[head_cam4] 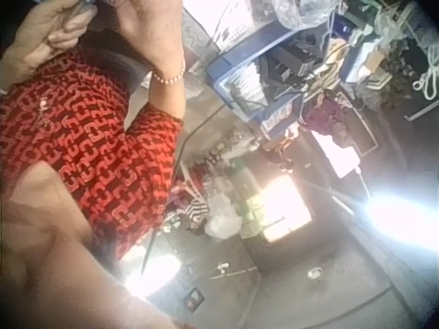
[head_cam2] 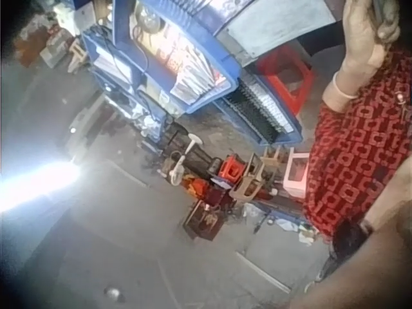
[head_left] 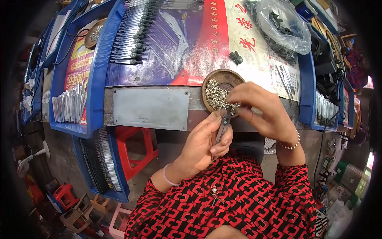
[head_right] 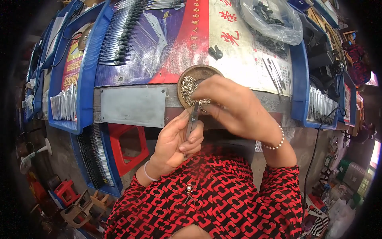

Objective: The person assembles small components at a workbench by fitting metal strips, plastic pieces, and metal pins together by hand.

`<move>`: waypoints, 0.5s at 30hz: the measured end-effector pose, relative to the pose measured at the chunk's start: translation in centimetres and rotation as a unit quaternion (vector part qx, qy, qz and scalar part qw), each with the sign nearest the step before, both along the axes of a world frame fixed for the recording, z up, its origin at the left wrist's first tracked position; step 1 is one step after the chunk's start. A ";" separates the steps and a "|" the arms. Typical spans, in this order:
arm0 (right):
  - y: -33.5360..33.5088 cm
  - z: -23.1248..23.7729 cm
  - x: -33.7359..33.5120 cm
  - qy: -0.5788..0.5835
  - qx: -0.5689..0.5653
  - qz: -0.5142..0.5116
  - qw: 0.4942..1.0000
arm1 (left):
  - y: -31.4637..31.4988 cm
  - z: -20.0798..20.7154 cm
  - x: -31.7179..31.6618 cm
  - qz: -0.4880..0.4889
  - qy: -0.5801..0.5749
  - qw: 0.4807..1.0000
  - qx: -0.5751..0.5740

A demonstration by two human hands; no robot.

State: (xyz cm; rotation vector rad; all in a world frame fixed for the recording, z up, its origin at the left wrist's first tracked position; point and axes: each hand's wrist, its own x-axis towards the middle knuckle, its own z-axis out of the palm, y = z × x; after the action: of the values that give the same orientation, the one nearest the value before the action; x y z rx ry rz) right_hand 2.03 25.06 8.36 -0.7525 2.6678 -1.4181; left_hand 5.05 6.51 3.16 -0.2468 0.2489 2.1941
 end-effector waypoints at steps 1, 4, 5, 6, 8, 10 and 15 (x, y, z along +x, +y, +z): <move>-0.2 0.3 0.0 0.098 0.055 0.039 0.993 | -0.2 0.1 -0.1 0.002 0.005 1.000 0.001; -1.3 2.7 0.0 0.145 0.193 0.177 0.954 | -0.8 0.5 -0.3 0.006 0.014 0.999 -0.029; -1.7 3.1 -0.2 0.153 0.193 0.179 0.952 | -1.0 0.6 -0.5 -0.013 0.013 0.997 -0.077; -2.1 3.5 -0.2 0.148 0.231 0.200 0.940 | -1.2 0.8 -0.7 -0.031 0.012 0.992 -0.125; -2.8 4.0 -0.9 0.152 0.269 0.222 0.925 | -1.7 1.4 -1.3 -0.041 0.028 0.988 -0.147; -3.3 4.0 -1.6 0.151 0.248 0.236 0.927 | -2.1 1.9 -2.0 -0.040 0.037 0.980 -0.191; -3.5 4.2 -6.8 0.092 0.223 0.257 0.936 | -4.8 1.4 -4.9 0.003 0.109 0.986 -0.128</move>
State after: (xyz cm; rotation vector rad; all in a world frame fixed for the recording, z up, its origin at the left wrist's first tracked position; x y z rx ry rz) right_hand -4.73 21.58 12.59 -1.4297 2.4820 -0.6160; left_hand 0.12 1.73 4.55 -0.1487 0.6551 2.1932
